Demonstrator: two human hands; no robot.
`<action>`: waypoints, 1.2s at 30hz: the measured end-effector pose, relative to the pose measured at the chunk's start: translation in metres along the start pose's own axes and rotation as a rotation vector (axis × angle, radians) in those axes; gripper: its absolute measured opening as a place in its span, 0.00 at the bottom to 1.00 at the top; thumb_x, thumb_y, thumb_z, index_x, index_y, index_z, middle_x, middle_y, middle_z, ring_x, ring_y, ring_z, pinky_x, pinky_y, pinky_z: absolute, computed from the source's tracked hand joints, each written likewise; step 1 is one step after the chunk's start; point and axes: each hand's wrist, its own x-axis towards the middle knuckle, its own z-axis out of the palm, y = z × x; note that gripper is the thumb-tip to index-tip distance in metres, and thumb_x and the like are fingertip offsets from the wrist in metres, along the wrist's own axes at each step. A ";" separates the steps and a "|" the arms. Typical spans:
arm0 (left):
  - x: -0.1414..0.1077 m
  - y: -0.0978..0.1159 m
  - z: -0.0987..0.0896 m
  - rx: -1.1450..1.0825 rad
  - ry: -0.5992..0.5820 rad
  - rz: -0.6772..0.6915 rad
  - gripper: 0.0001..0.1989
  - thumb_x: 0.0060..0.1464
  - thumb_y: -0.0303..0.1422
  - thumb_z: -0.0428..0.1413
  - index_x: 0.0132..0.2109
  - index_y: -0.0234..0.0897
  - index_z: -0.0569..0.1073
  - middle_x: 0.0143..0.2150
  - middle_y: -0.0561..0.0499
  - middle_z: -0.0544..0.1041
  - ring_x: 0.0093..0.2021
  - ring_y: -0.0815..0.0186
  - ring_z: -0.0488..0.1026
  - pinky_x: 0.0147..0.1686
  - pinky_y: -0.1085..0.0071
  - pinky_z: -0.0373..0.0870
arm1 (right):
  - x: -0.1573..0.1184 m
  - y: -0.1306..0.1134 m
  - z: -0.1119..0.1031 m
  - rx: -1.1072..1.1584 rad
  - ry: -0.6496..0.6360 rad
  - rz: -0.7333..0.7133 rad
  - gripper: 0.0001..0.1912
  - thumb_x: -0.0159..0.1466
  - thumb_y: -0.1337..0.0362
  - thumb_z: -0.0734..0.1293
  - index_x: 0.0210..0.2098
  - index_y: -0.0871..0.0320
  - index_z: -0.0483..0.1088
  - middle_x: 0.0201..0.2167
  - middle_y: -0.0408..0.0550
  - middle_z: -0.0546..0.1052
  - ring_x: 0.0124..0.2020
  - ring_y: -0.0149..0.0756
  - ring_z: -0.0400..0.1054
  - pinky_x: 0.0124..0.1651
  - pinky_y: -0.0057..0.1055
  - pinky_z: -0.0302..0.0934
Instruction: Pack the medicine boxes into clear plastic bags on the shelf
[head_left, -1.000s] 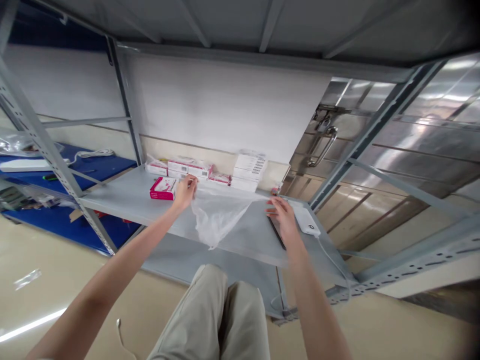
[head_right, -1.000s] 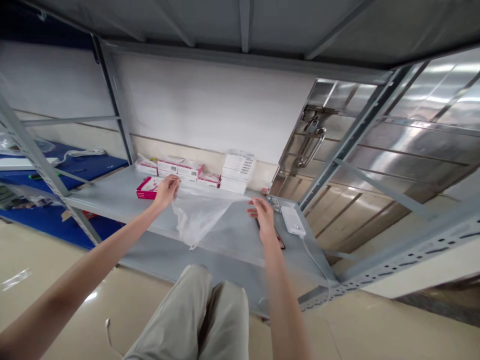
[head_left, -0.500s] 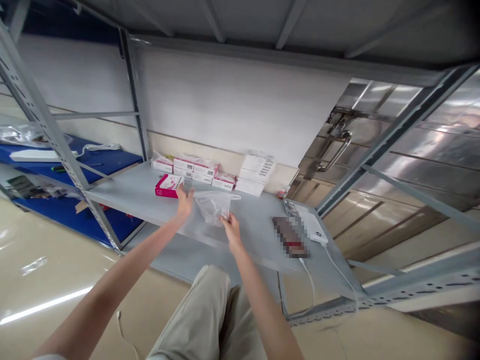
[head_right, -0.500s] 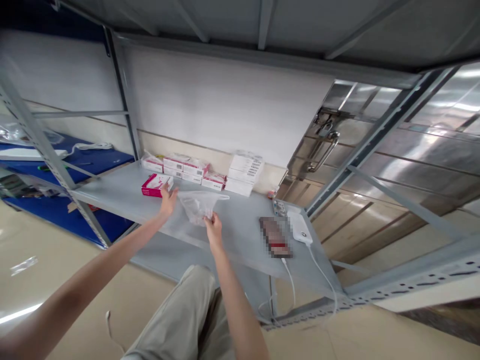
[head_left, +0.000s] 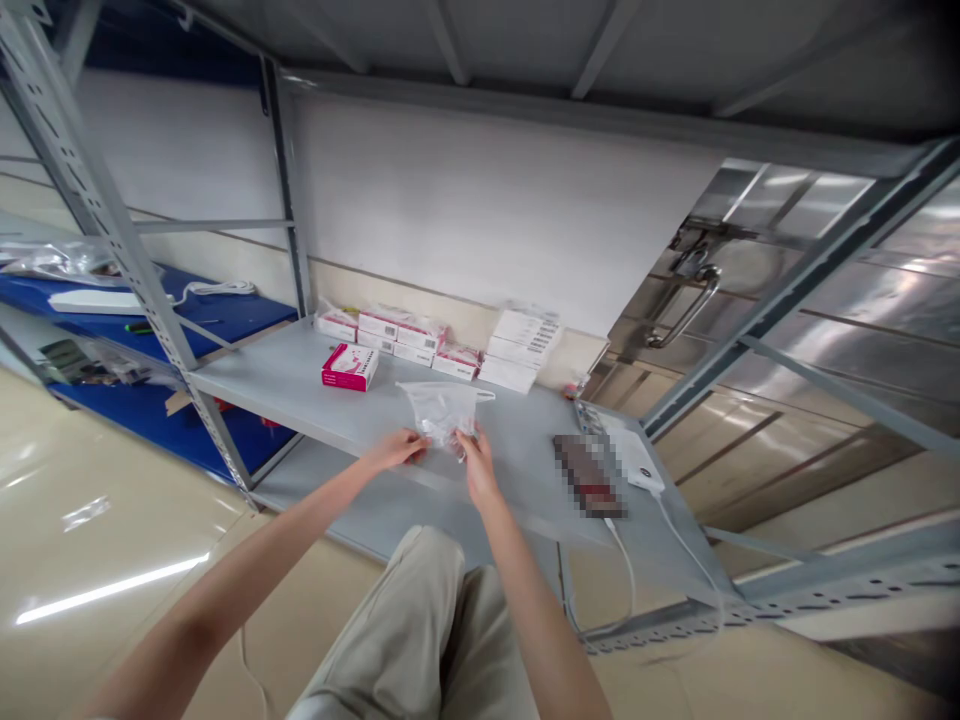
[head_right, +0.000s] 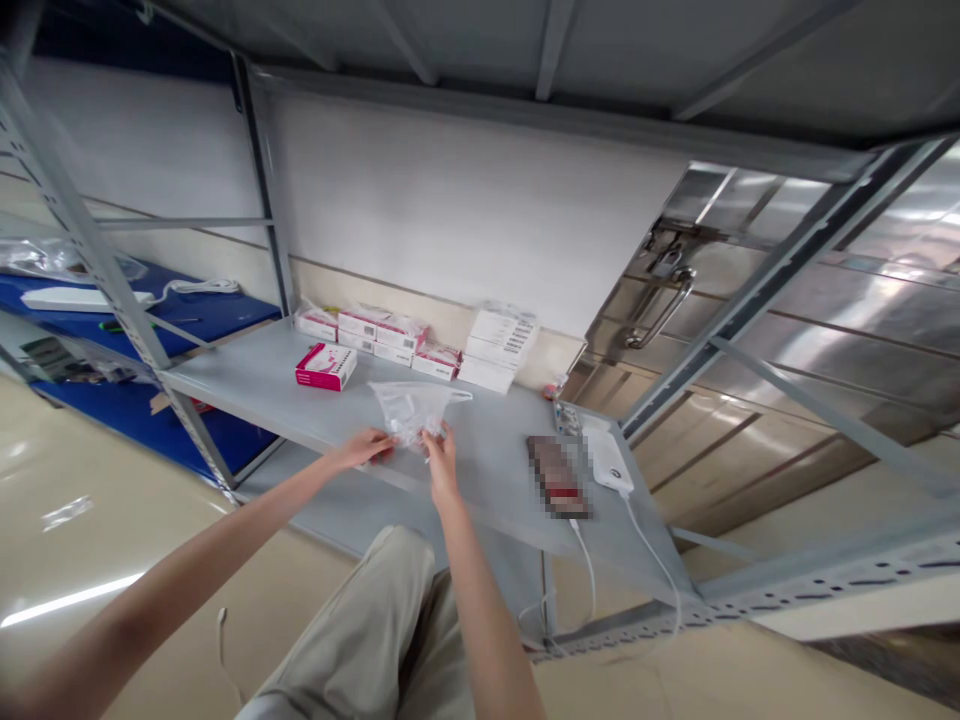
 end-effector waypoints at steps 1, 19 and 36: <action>0.000 0.000 0.000 -0.004 -0.027 -0.008 0.24 0.44 0.54 0.56 0.20 0.36 0.71 0.17 0.52 0.69 0.17 0.71 0.62 0.19 0.73 0.54 | 0.000 0.000 -0.001 0.000 0.010 0.004 0.29 0.45 0.54 0.72 0.46 0.54 0.68 0.31 0.42 0.79 0.32 0.35 0.72 0.35 0.29 0.61; 0.002 0.007 0.006 -0.201 -0.002 0.010 0.15 0.44 0.45 0.57 0.28 0.37 0.68 0.13 0.59 0.63 0.15 0.73 0.59 0.18 0.75 0.53 | -0.010 -0.003 -0.003 0.021 -0.050 -0.033 0.32 0.45 0.54 0.73 0.49 0.52 0.66 0.38 0.44 0.78 0.40 0.37 0.72 0.43 0.32 0.64; -0.051 -0.025 -0.053 -0.366 0.281 0.017 0.15 0.43 0.44 0.55 0.25 0.37 0.64 0.21 0.57 0.64 0.19 0.74 0.60 0.20 0.76 0.56 | -0.016 -0.043 -0.095 -0.579 -0.065 -0.335 0.17 0.50 0.48 0.70 0.31 0.54 0.78 0.31 0.48 0.78 0.33 0.41 0.69 0.42 0.38 0.62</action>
